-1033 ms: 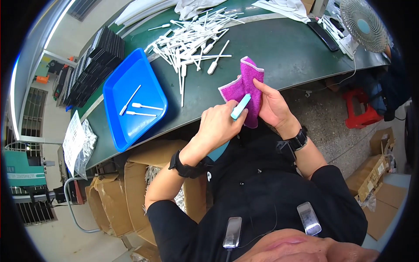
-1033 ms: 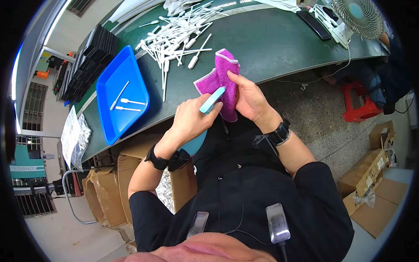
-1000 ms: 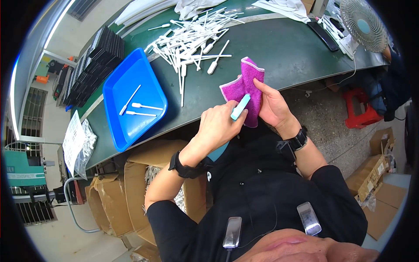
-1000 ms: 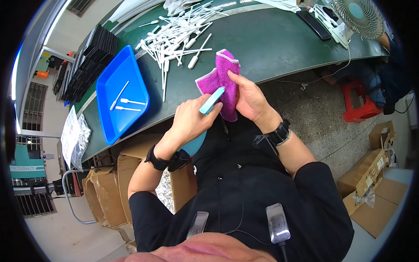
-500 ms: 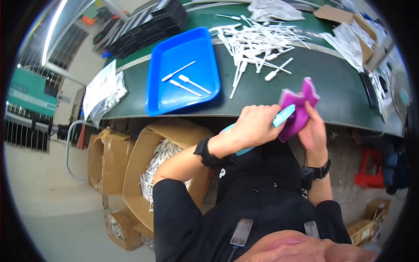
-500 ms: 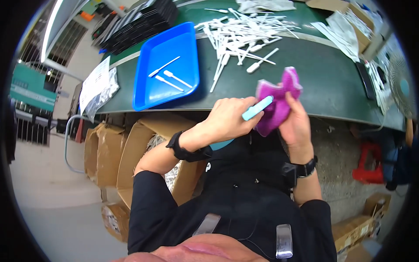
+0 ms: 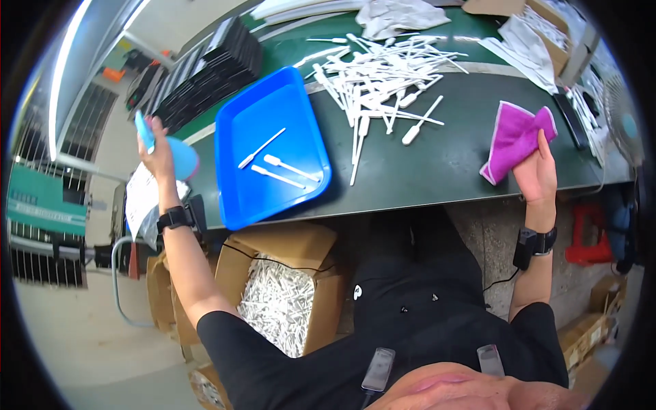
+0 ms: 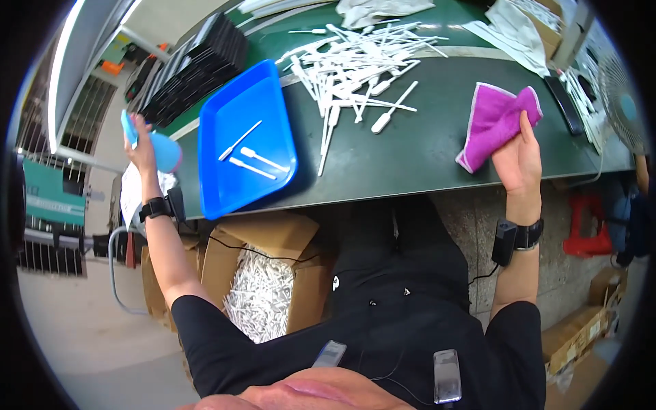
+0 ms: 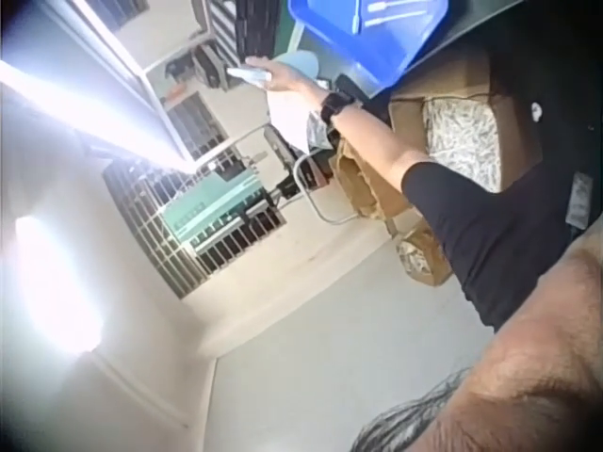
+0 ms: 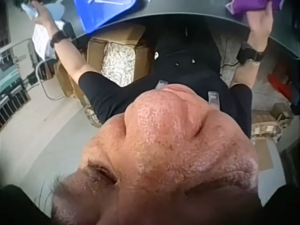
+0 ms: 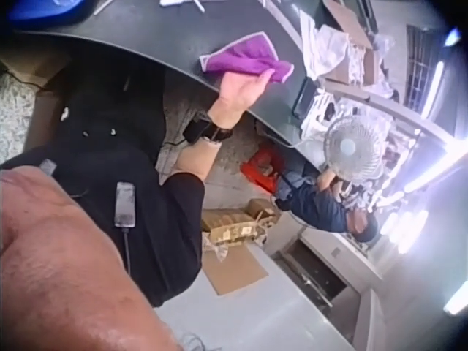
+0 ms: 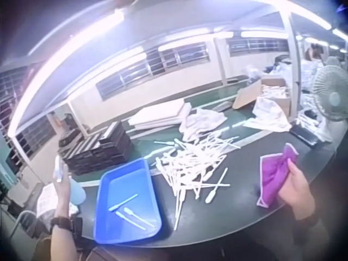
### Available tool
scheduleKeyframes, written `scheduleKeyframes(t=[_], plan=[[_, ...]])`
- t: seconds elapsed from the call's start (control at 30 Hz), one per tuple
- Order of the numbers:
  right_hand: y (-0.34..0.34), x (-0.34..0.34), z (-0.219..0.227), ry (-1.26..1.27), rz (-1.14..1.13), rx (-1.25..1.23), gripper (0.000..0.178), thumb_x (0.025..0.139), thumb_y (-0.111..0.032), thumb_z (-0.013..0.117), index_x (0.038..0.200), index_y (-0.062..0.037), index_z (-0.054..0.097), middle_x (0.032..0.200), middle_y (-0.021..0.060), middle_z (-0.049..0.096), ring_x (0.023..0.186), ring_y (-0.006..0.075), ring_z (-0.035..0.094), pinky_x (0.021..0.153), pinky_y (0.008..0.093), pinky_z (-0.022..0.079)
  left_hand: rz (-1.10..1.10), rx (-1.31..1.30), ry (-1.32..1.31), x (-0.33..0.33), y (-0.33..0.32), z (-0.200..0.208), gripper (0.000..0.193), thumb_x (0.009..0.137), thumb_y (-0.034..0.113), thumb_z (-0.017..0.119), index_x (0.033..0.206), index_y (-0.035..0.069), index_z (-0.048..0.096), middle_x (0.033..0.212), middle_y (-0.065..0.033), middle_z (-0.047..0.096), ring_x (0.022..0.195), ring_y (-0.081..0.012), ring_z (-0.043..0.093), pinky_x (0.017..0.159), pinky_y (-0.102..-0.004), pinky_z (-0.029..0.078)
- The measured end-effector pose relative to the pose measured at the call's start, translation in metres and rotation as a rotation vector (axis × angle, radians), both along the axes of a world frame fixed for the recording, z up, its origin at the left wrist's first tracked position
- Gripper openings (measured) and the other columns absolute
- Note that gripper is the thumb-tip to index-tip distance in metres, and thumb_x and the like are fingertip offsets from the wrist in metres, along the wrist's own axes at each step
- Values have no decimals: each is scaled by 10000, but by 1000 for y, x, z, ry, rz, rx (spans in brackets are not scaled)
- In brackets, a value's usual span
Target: The person wipes white plastic components with a purple cloth and places them into a blue tray. They then spray the cloth with a bottle, wipe more components, and empty the tray into a box.
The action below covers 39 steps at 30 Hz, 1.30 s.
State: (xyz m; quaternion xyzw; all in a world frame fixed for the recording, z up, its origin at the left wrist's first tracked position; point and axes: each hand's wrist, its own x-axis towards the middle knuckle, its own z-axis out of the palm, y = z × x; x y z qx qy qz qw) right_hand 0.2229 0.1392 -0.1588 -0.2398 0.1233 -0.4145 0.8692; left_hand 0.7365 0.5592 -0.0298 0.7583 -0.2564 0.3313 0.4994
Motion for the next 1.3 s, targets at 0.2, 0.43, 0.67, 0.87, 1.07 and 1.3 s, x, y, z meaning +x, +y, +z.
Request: scheduleKeyframes(t=[0.2,0.43,0.67,0.87,1.07,1.3], plan=[[-21,-13,-11,-59,166,31,339,1000,-198,420,1305,-63,482,1288,71,551,1212,212,497,1080,403,320,-41,-251,121,111,33,-93,473,870,324,677,1187,-9,565,1050,-74,609,841,-141,598,786,-299,512],[-58,9,9,-76,307,-47,325,996,-167,416,1289,-50,496,1267,78,568,1196,206,512,1077,392,330,128,188,256,127,73,-86,460,853,367,686,1113,0,589,940,-64,616,822,-151,594,731,-326,499],[-123,55,23,-155,482,-164,320,995,-175,418,1273,-34,496,1251,82,578,1169,208,531,1063,398,351,448,880,157,-77,1,-29,376,913,417,555,985,70,680,895,-150,692,781,-212,677,682,-351,497],[-136,117,-2,-196,520,-127,310,980,-201,444,1230,-35,521,1192,99,605,1110,232,563,1015,412,395,-511,825,28,-294,-197,-95,262,838,301,672,811,67,557,774,-101,630,701,-291,642,578,-390,492],[-130,121,-12,-94,324,-37,312,981,-217,461,1232,-41,519,1211,78,596,1135,217,546,1036,408,372,-448,964,50,-274,-265,-128,319,854,335,644,811,34,548,780,-165,633,703,-346,631,566,-409,483],[-112,116,13,-30,126,-42,282,974,-223,472,1167,-33,551,1142,77,624,1047,207,583,971,380,426,-737,665,613,-259,-288,-106,283,923,275,573,952,-5,602,812,-127,665,588,-179,616,468,-282,452]])
